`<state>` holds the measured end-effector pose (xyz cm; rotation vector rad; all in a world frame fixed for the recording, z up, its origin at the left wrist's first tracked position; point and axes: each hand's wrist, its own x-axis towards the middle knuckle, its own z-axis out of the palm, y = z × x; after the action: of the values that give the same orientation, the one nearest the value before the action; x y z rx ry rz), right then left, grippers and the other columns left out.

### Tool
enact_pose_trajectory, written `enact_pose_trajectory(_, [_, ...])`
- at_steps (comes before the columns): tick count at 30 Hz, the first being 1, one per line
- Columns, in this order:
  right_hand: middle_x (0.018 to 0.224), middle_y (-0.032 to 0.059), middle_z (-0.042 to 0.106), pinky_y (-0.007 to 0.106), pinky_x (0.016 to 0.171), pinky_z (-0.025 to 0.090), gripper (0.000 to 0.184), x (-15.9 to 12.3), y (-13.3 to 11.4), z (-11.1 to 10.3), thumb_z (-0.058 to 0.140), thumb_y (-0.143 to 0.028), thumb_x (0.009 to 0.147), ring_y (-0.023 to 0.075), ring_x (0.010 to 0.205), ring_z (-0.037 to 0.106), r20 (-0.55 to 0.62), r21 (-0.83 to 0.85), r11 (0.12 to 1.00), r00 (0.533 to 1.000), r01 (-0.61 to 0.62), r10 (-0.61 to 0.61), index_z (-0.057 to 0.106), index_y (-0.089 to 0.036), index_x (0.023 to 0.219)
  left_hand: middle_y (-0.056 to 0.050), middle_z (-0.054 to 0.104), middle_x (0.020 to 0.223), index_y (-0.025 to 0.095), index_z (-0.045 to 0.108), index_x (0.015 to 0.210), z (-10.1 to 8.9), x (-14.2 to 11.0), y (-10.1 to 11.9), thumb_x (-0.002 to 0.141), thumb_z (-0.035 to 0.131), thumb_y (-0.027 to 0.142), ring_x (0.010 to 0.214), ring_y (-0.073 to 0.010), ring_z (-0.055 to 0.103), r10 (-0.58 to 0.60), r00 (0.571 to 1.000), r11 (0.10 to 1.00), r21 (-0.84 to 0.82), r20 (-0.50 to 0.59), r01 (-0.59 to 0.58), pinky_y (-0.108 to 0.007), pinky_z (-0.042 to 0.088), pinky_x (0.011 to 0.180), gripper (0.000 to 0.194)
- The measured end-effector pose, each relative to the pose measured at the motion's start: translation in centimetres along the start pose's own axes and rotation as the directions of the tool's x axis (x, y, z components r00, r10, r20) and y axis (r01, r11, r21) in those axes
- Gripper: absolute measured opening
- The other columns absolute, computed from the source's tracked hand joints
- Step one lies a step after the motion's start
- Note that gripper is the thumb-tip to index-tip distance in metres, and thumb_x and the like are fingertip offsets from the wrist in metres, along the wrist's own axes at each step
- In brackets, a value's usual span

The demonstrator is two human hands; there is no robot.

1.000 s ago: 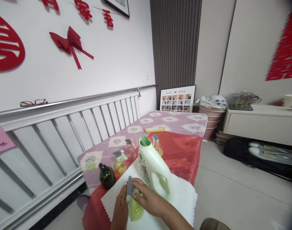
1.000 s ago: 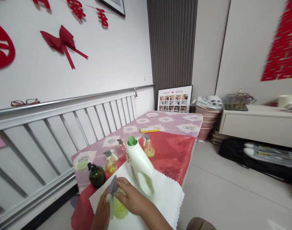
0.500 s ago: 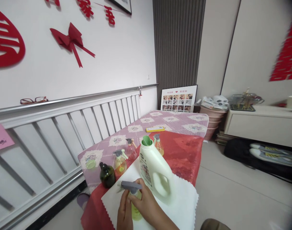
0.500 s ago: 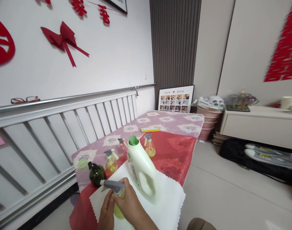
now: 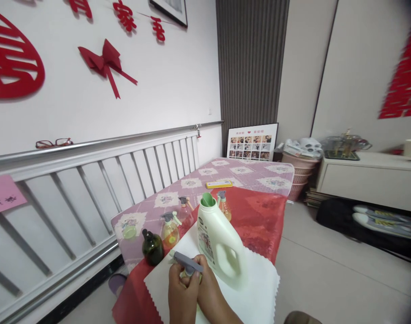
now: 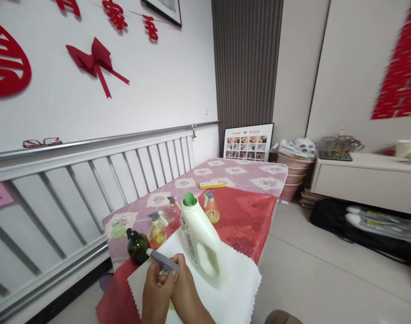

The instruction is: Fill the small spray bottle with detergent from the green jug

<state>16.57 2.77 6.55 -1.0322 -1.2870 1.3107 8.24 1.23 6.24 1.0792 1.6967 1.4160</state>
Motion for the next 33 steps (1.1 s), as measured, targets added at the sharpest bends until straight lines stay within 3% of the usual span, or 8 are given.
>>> enact_pose_trajectory(2, [0.075,-0.0066,0.055,0.028,0.065,0.045,0.029,-0.1,0.3,-0.1,0.066,-0.023,0.072,0.0158,0.069,0.056,-0.010,-0.023,0.999,1.000,0.023,-0.023,0.041,-0.027,0.087,-0.011,0.071,0.105,0.016,0.058,0.109,-0.2,0.0,0.4,0.072,0.061,0.044,0.079,-0.0241,0.068,-0.001,0.997,1.000,0.028,0.077,-0.001,-0.044,0.054,0.086,0.046])
enact_pose_trajectory(7, [0.080,-0.0035,0.056,0.032,0.071,0.049,0.025,-0.4,-0.1,-0.5,0.062,-0.021,0.068,0.0191,0.077,0.057,-0.022,-0.087,0.992,0.995,0.095,-0.098,0.042,-0.026,0.083,-0.014,0.066,0.125,0.017,0.057,0.118,-1.4,0.0,0.5,0.080,0.052,0.038,0.120,-0.0296,0.062,0.086,0.975,0.995,0.033,0.207,-0.095,-0.042,0.049,0.100,0.043])
enact_pose_trajectory(13, [0.080,-0.0039,0.055,0.033,0.077,0.045,0.030,-0.4,-0.4,-0.9,0.063,-0.022,0.065,0.0177,0.076,0.052,-0.029,-0.161,0.980,0.993,0.113,-0.119,0.039,-0.026,0.081,-0.013,0.068,0.129,0.018,0.056,0.124,-3.0,0.8,1.1,0.085,0.050,0.041,0.125,-0.0276,0.060,0.148,0.896,0.986,0.007,0.418,-0.166,-0.040,0.041,0.111,0.046])
enact_pose_trajectory(15, [0.081,-0.0034,0.055,0.033,0.078,0.045,0.033,-0.3,0.1,-0.7,0.065,-0.020,0.062,0.0183,0.079,0.054,-0.029,-0.141,0.983,0.992,0.116,-0.122,0.039,-0.026,0.081,-0.013,0.067,0.131,0.018,0.056,0.124,-2.8,0.7,1.1,0.082,0.054,0.041,0.127,-0.0275,0.059,0.116,0.908,0.993,-0.017,0.403,-0.119,-0.039,0.042,0.111,0.048])
enact_pose_trajectory(19, [0.079,-0.0049,0.055,0.029,0.067,0.048,0.034,-0.1,1.5,-0.1,0.068,-0.021,0.066,0.0166,0.075,0.054,-0.013,0.014,0.996,0.996,0.086,-0.086,0.039,-0.027,0.082,-0.013,0.069,0.117,0.018,0.055,0.112,-1.0,0.0,0.6,0.072,0.064,0.042,0.113,-0.0303,0.065,0.052,0.987,0.997,-0.069,0.155,-0.042,-0.038,0.052,0.086,0.047])
enact_pose_trajectory(22, [0.080,-0.0047,0.055,0.027,0.064,0.050,0.029,-0.2,1.8,-0.1,0.068,-0.025,0.073,0.0161,0.074,0.056,0.002,0.069,0.993,0.995,0.096,-0.096,0.041,-0.027,0.083,-0.011,0.068,0.106,0.018,0.057,0.101,-0.2,-0.4,0.5,0.070,0.065,0.043,0.105,-0.0311,0.065,0.037,0.997,0.999,-0.002,0.062,-0.037,-0.040,0.050,0.083,0.041])
enact_pose_trajectory(28, [0.081,-0.0036,0.056,0.033,0.075,0.047,0.027,-0.4,1.0,-0.9,0.063,-0.016,0.067,0.0179,0.079,0.056,-0.003,-0.107,0.981,0.987,0.159,-0.160,0.044,-0.025,0.085,-0.011,0.067,0.115,0.019,0.060,0.111,-1.9,0.1,1.2,0.076,0.059,0.039,0.113,-0.0288,0.062,0.172,0.965,0.982,0.041,0.197,-0.183,-0.044,0.047,0.101,0.040])
enact_pose_trajectory(33, [0.082,-0.0033,0.056,0.034,0.077,0.044,0.029,-0.2,1.0,-0.7,0.060,-0.016,0.065,0.0178,0.078,0.054,-0.009,-0.174,0.971,0.986,0.163,-0.167,0.042,-0.025,0.086,-0.013,0.067,0.124,0.017,0.056,0.122,-3.2,1.0,1.4,0.078,0.057,0.037,0.121,-0.0272,0.062,0.137,0.927,0.981,0.079,0.350,-0.175,-0.040,0.044,0.109,0.048])
